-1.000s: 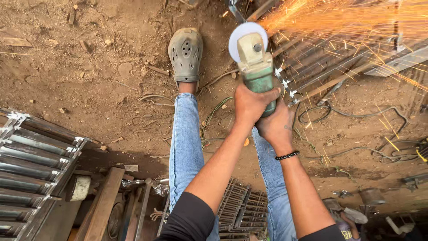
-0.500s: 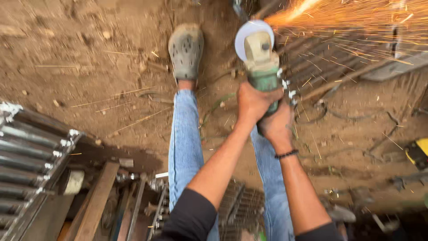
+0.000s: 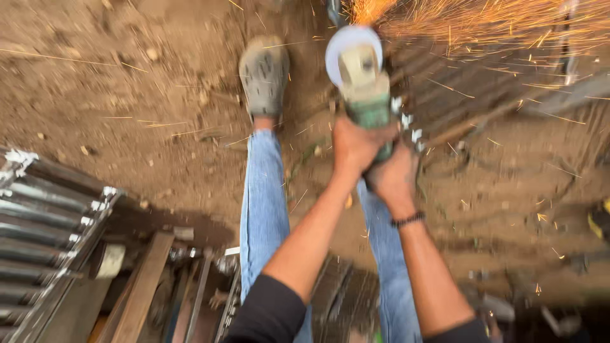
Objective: The person uses an angle grinder to smooth welds on a metal frame, producing sparks. They then switch to a welding torch to join metal bars on the frame, creating bright flashes. The person returns to grinding the frame to finish the welds.
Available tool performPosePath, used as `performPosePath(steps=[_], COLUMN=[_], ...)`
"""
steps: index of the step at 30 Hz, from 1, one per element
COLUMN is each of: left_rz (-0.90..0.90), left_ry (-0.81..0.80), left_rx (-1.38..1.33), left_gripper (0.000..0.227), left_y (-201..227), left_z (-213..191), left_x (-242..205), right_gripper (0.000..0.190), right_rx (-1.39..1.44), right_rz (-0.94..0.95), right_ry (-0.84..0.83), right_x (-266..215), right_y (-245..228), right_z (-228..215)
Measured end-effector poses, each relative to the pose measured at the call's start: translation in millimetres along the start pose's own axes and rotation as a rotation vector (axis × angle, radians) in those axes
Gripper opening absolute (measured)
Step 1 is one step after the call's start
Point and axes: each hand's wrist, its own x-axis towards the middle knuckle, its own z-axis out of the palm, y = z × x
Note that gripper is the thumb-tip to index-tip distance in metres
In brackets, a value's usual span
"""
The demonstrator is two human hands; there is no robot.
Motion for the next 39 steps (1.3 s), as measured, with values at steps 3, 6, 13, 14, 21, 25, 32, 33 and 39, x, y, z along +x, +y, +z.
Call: performPosePath(steps=[3, 6, 13, 14, 21, 25, 32, 33, 39], left_rz=[-0.048, 0.067, -0.077, -0.032, 0.077, -0.041, 0.006, -0.006, -0.010], left_ry=[0.000, 0.029, 0.017, 0.007, 0.064, -0.008, 0.036, 0.008, 0.053], left_rx=[0.111, 0.071, 0.156, 0.107, 0.128, 0.089, 0.101, 0.111, 0.154], left_gripper=[0.036, 0.038, 0.043, 0.044, 0.056, 0.044, 0.045, 0.042, 0.047], left_y=[-9.2, 2.3, 10.5, 16.9, 21.7, 0.2, 11.5, 11.4, 2.1], left_z=[-5.8, -6.4, -2.6, -1.1, -5.9, -4.1, -6.2, -6.9, -3.3], left_x=[-6.8, 14.9, 2.8, 11.8, 1.5, -12.7, -10.2, -10.9, -2.6], right_gripper=[0.054, 0.062, 0.055, 0.055, 0.063, 0.040, 0.044, 0.042, 0.040], right_rx=[0.026, 0.031, 0.000, 0.018, 0.093, 0.032, 0.128, 0.159, 0.004], right_rz=[0.066, 0.089, 0.011, -0.056, 0.035, 0.138, 0.120, 0.152, 0.143], right_ry=[-0.098, -0.127, -0.028, 0.013, -0.012, -0.124, -0.081, -0.101, -0.096], right_x=[-11.0, 12.1, 1.8, 12.5, 2.9, -15.5, -12.3, -14.0, -7.9], right_y=[2.7, -6.2, 6.9, 6.6, 15.9, 31.9, 12.9, 12.7, 22.6], right_z=[1.4, 4.2, 7.4, 9.5, 16.8, 15.7, 8.1, 9.0, 15.8])
